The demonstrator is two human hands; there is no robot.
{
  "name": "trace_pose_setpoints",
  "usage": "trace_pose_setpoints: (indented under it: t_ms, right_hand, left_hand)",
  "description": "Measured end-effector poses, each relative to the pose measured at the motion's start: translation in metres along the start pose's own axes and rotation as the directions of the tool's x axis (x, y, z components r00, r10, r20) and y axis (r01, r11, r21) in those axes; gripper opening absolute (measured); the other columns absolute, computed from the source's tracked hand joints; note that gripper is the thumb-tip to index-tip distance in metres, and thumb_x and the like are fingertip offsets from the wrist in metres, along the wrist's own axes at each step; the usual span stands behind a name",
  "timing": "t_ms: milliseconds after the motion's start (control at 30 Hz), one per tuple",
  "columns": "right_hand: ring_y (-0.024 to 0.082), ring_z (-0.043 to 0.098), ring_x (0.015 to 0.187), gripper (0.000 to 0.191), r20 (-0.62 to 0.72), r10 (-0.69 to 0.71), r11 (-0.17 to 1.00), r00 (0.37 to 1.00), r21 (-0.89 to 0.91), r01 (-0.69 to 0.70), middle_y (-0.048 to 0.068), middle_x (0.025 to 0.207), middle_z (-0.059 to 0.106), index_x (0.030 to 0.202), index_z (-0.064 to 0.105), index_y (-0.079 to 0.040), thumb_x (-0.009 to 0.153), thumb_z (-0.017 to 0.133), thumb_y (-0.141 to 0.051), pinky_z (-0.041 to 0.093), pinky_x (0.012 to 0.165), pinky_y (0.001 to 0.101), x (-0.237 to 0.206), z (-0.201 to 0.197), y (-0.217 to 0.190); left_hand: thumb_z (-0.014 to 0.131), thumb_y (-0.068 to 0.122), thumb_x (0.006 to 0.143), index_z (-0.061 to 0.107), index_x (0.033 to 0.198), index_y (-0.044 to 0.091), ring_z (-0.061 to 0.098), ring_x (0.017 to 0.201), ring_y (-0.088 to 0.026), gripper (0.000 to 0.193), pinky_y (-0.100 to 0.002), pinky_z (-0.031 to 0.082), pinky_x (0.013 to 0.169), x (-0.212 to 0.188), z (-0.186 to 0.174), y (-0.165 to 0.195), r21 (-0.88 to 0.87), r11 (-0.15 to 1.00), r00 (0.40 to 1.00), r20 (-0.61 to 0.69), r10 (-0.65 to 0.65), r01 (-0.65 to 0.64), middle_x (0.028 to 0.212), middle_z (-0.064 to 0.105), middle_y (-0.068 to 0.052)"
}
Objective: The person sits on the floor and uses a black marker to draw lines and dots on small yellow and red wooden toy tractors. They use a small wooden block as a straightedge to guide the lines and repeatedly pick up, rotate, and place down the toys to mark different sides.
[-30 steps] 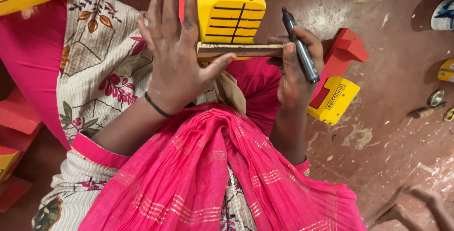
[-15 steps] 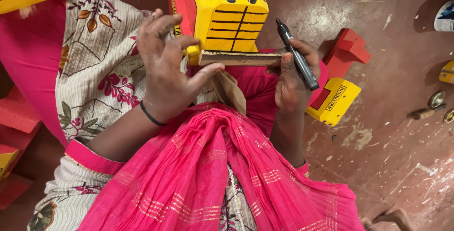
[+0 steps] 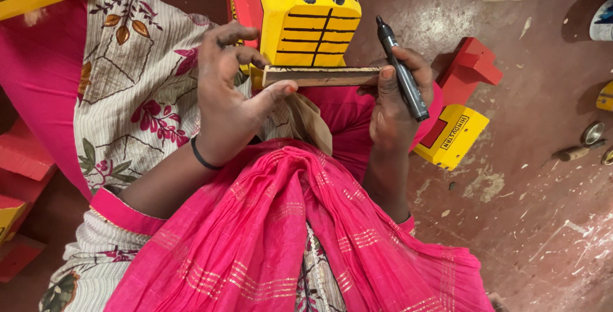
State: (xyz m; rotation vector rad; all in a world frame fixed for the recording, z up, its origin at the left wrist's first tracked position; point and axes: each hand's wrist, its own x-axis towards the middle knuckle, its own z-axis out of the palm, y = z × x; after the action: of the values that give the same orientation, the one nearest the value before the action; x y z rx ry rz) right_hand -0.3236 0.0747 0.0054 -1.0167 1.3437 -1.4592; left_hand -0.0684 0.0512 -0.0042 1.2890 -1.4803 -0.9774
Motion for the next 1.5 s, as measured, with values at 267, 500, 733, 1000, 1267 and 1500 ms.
trace_pose_setpoints:
  t_ms: [267, 500, 733, 1000, 1267, 1500]
  right_hand:
    - [0.015, 0.066, 0.079, 0.036, 0.013, -0.020, 0.998, 1.000, -0.055, 0.020, 0.013, 0.096, 0.068, 0.136, 0.055, 0.001, 0.109, 0.071, -0.017, 0.057, 0.071, 0.0276, -0.001, 0.004, -0.002]
    - [0.016, 0.067, 0.080, 0.035, 0.038, -0.048, 0.991, 0.998, -0.119, 0.053, 0.014, 0.097, 0.069, 0.137, 0.054, 0.001, 0.111, 0.069, -0.018, 0.058, 0.073, 0.0278, -0.001, 0.003, -0.002]
    - [0.016, 0.068, 0.080, 0.036, 0.033, -0.071, 0.981, 0.997, -0.176, 0.076, 0.013, 0.097, 0.068, 0.137, 0.054, 0.000, 0.111, 0.068, -0.020, 0.059, 0.072, 0.0283, -0.001, 0.003, 0.000]
    - [0.016, 0.067, 0.080, 0.037, -0.038, -0.059, 0.994, 0.998, -0.090, 0.056, 0.012, 0.097, 0.067, 0.137, 0.054, 0.000, 0.110, 0.069, -0.020, 0.060, 0.071, 0.0296, -0.003, 0.007, 0.006]
    - [0.018, 0.069, 0.080, 0.035, -0.067, -0.067, 0.998, 0.995, 0.011, 0.068, 0.013, 0.102, 0.068, 0.136, 0.053, 0.000, 0.109, 0.069, -0.017, 0.059, 0.070, 0.0304, -0.003, 0.009, 0.011]
    - [0.018, 0.069, 0.082, 0.034, -0.008, -0.027, 0.997, 1.000, -0.073, 0.026, 0.013, 0.102, 0.068, 0.136, 0.054, 0.001, 0.111, 0.068, -0.018, 0.060, 0.074, 0.0303, -0.003, -0.002, 0.008]
  left_hand:
    - [0.097, 0.026, 0.086, 0.065, 0.100, 0.003, 0.057, 0.125, -0.024, 0.042, -0.037, 0.046, 0.110, 0.001, 0.001, -0.004, -0.069, 0.997, 0.999, 0.000, -0.032, 0.032, 0.134, 0.055, -0.012]
    - [0.095, 0.028, 0.085, 0.052, 0.133, 0.005, 0.052, 0.137, -0.027, 0.069, -0.038, 0.048, 0.118, 0.011, 0.001, -0.009, -0.086, 0.996, 0.998, 0.062, -0.015, 0.021, 0.148, 0.044, -0.014]
    - [0.093, 0.028, 0.086, 0.033, 0.162, 0.010, 0.031, 0.160, -0.034, 0.098, -0.042, 0.030, 0.130, 0.028, -0.001, -0.020, -0.007, 0.978, 0.960, 0.190, 0.205, -0.208, 0.169, 0.028, -0.014]
    - [0.098, 0.046, 0.084, 0.033, 0.161, 0.010, 0.027, 0.159, -0.035, 0.107, -0.048, 0.029, 0.131, 0.041, -0.003, -0.023, 0.020, 0.958, 0.936, 0.221, 0.273, -0.285, 0.168, 0.028, -0.013]
    - [0.100, 0.047, 0.086, 0.032, 0.162, 0.011, 0.028, 0.158, -0.035, 0.108, -0.048, 0.029, 0.133, 0.042, -0.006, -0.019, 0.067, 0.955, 0.933, 0.241, 0.267, -0.290, 0.167, 0.029, -0.013]
    - [0.098, 0.043, 0.087, 0.033, 0.162, 0.012, 0.030, 0.158, -0.034, 0.103, -0.047, 0.028, 0.134, 0.038, -0.001, -0.019, 0.063, 0.965, 0.949, 0.208, 0.239, -0.256, 0.167, 0.030, -0.013]
